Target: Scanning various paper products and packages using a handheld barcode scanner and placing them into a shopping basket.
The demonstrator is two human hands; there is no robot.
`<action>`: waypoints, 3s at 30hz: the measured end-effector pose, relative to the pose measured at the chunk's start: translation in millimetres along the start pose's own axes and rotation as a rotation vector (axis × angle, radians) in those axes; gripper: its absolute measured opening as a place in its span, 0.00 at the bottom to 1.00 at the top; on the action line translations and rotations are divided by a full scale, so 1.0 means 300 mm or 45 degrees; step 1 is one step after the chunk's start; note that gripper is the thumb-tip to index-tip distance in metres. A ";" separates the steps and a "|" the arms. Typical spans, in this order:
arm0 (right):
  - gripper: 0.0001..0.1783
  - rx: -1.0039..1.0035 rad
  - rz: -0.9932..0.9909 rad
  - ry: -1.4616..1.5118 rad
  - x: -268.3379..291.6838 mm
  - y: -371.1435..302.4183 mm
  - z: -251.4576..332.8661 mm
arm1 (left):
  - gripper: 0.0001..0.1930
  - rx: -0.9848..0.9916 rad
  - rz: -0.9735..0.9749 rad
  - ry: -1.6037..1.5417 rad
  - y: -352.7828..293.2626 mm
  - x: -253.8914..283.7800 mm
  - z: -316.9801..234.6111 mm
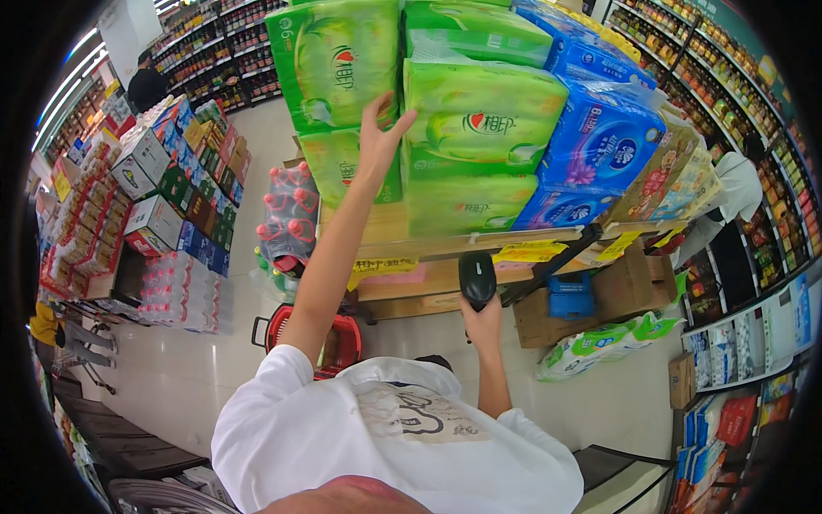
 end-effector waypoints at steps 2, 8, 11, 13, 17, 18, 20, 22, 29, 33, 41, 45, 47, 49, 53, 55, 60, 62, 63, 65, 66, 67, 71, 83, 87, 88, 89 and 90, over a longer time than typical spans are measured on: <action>0.11 -0.006 0.011 -0.016 0.010 -0.022 0.009 | 0.42 0.088 0.034 -0.097 0.032 -0.041 0.068; 0.11 -0.036 -0.034 0.009 0.052 -0.033 -0.040 | 0.54 0.192 0.184 0.063 0.028 -0.118 0.052; 0.11 -0.055 -0.021 0.014 0.042 -0.057 -0.036 | 0.53 0.191 0.169 0.155 0.007 -0.116 0.025; 0.11 -0.062 -0.013 -0.002 0.030 -0.075 -0.034 | 0.53 0.174 0.147 0.162 -0.002 -0.109 0.020; 0.11 -0.091 -0.009 0.008 0.003 -0.106 -0.056 | 0.51 0.019 0.143 0.230 -0.023 -0.108 -0.004; 0.11 -0.099 -0.009 -0.004 0.000 -0.115 -0.060 | 0.51 -0.040 0.143 0.238 -0.027 -0.111 -0.015; 0.11 -0.093 -0.013 -0.016 -0.012 -0.139 -0.060 | 0.50 -0.051 0.099 0.036 -0.041 -0.113 -0.013; 0.11 -0.084 -0.022 -0.030 -0.021 -0.163 -0.058 | 0.49 -0.064 0.052 -0.173 -0.048 -0.116 -0.020; 0.11 -0.088 -0.127 -0.101 -0.041 -0.226 -0.134 | 0.45 0.006 -0.122 -0.192 -0.073 -0.044 -0.158; 0.11 -0.139 -0.097 -0.104 -0.048 -0.287 -0.162 | 0.46 -0.109 -0.295 -0.160 -0.136 0.069 -0.257; 0.09 -0.102 -0.300 0.100 -0.002 -0.354 -0.202 | 0.36 0.242 -0.554 -0.620 -0.351 0.533 -0.187; 0.10 -0.060 -0.174 0.288 -0.050 -0.379 -0.114 | 0.31 0.625 -0.464 -1.228 -0.612 0.658 -0.043; 0.14 -0.111 -0.152 0.412 -0.079 -0.387 -0.080 | 0.31 1.154 -0.445 -1.696 -0.796 0.673 -0.027; 0.19 -0.086 -0.242 0.453 -0.100 -0.379 -0.071 | 0.32 1.248 -0.436 -1.765 -0.960 0.724 0.010; 0.22 -0.112 -0.021 0.325 -0.218 -0.431 0.080 | 0.34 1.380 -0.456 -1.888 -1.195 0.798 0.003; 0.22 -0.034 0.283 0.359 -0.279 -0.446 0.107 | 0.34 1.401 -0.527 -1.811 -1.270 0.832 -0.019; 0.22 0.192 0.316 0.119 -0.323 -0.529 0.142 | 0.35 1.364 -0.590 -1.639 -1.339 0.969 -0.027; 0.23 0.163 0.369 0.048 -0.352 -0.565 0.152 | 0.36 1.366 -0.566 -1.633 -1.339 1.024 -0.040; 0.23 0.156 0.374 0.052 -0.365 -0.582 0.158 | 0.36 1.348 -0.597 -1.618 -1.363 1.049 -0.026; 0.26 0.191 0.418 0.199 -0.403 -0.605 0.175 | 0.36 1.320 -0.633 -1.592 -1.394 1.086 -0.003; 0.26 0.188 0.428 0.205 -0.418 -0.607 0.171 | 0.36 1.301 -0.642 -1.503 -1.413 1.101 0.011; 0.28 0.248 0.422 0.152 -0.422 -0.614 0.172 | 0.36 1.287 -0.653 -1.414 -1.423 1.113 0.009; 0.39 0.350 0.444 0.031 -0.448 -0.611 0.149 | 0.35 1.382 -0.627 -1.304 -1.455 1.167 0.003; 0.56 0.313 0.533 0.022 -0.490 -0.628 0.098 | 0.38 1.140 -0.466 -1.283 -1.429 1.289 -0.017; 0.55 0.193 0.561 0.111 -0.501 -0.629 0.088 | 0.39 1.183 -0.499 -1.193 -1.416 1.286 -0.015; 0.55 0.188 0.554 0.112 -0.499 -0.628 0.088 | 0.39 1.205 -0.517 -1.160 -1.405 1.281 -0.021; 0.53 0.171 0.579 0.121 -0.502 -0.627 0.088 | 0.39 1.213 -0.512 -1.161 -1.390 1.271 -0.032; 0.51 0.155 0.606 0.131 -0.503 -0.627 0.087 | 0.39 1.224 -0.498 -1.118 -1.372 1.263 -0.043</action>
Point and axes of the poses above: each hand's wrist, its own y-axis towards the middle knuckle, its own x-axis out of the back of the hand, z = x × y, the point moved 6 cm from there along y, towards the middle knuckle, and after that the axes turned 15 degrees about -x, right-handed, at the moved point
